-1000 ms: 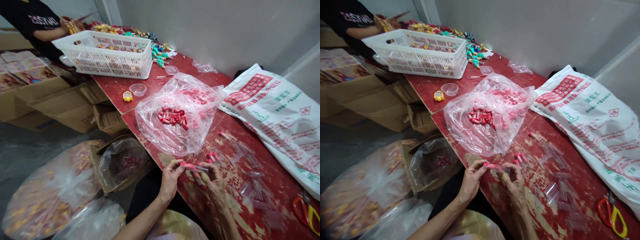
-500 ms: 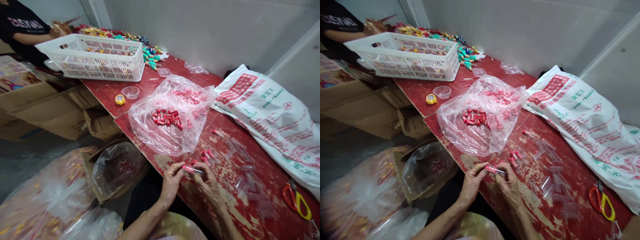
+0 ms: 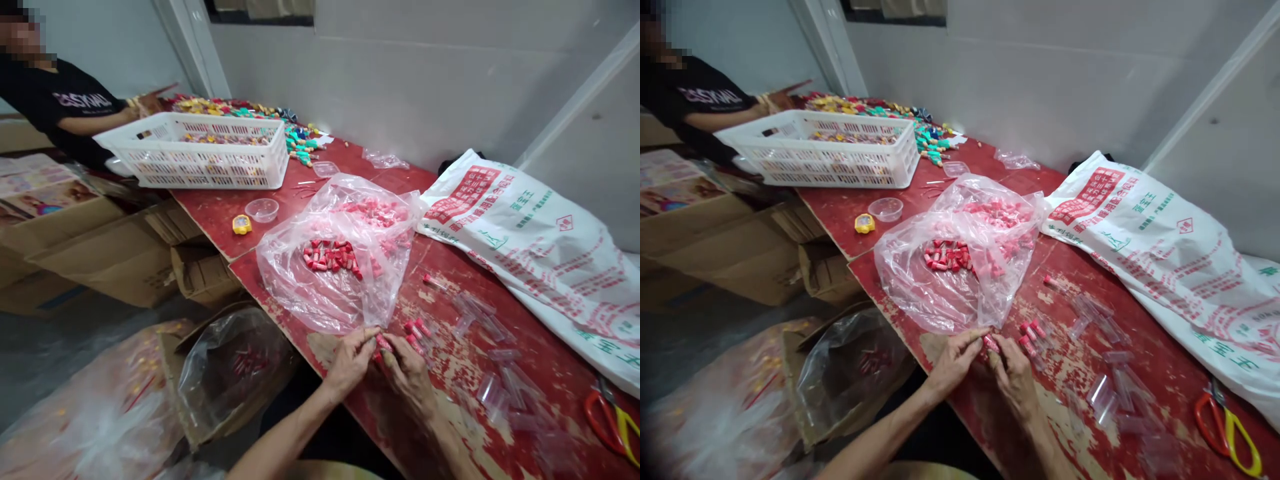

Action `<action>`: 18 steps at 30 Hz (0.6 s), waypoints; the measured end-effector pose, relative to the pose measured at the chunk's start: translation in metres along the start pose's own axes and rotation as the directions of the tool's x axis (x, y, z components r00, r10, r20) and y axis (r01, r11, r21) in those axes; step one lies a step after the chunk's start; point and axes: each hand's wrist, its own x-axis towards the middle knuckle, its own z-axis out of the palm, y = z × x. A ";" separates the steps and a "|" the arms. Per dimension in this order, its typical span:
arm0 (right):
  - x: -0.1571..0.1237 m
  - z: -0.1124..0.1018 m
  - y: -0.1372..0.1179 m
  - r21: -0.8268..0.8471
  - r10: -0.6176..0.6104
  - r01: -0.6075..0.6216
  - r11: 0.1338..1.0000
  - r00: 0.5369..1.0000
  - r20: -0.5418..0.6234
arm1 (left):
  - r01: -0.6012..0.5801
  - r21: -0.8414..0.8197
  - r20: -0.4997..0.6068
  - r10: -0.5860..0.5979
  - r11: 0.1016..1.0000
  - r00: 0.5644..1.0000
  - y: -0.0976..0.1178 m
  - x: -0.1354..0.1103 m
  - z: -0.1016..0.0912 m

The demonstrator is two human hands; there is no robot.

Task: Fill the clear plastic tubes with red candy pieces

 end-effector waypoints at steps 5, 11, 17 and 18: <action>0.051 -0.013 0.047 -0.415 0.120 -0.093 0.905 0.992 0.041 | 0.047 0.638 -0.285 0.179 0.768 0.942 -0.003 0.081 -0.044; 0.095 -0.011 0.069 -0.627 0.279 -0.109 0.771 0.944 0.178 | 0.115 0.836 -0.234 0.159 0.536 0.959 -0.019 0.162 -0.069; 0.129 -0.048 0.110 -0.718 0.411 -0.318 0.618 0.910 -0.050 | 0.110 0.908 -0.184 0.149 0.404 0.972 -0.036 0.170 -0.070; 0.133 -0.054 0.119 -0.728 0.433 -0.346 0.592 0.898 -0.074 | 0.112 0.913 -0.183 0.150 0.392 0.972 -0.038 0.168 -0.071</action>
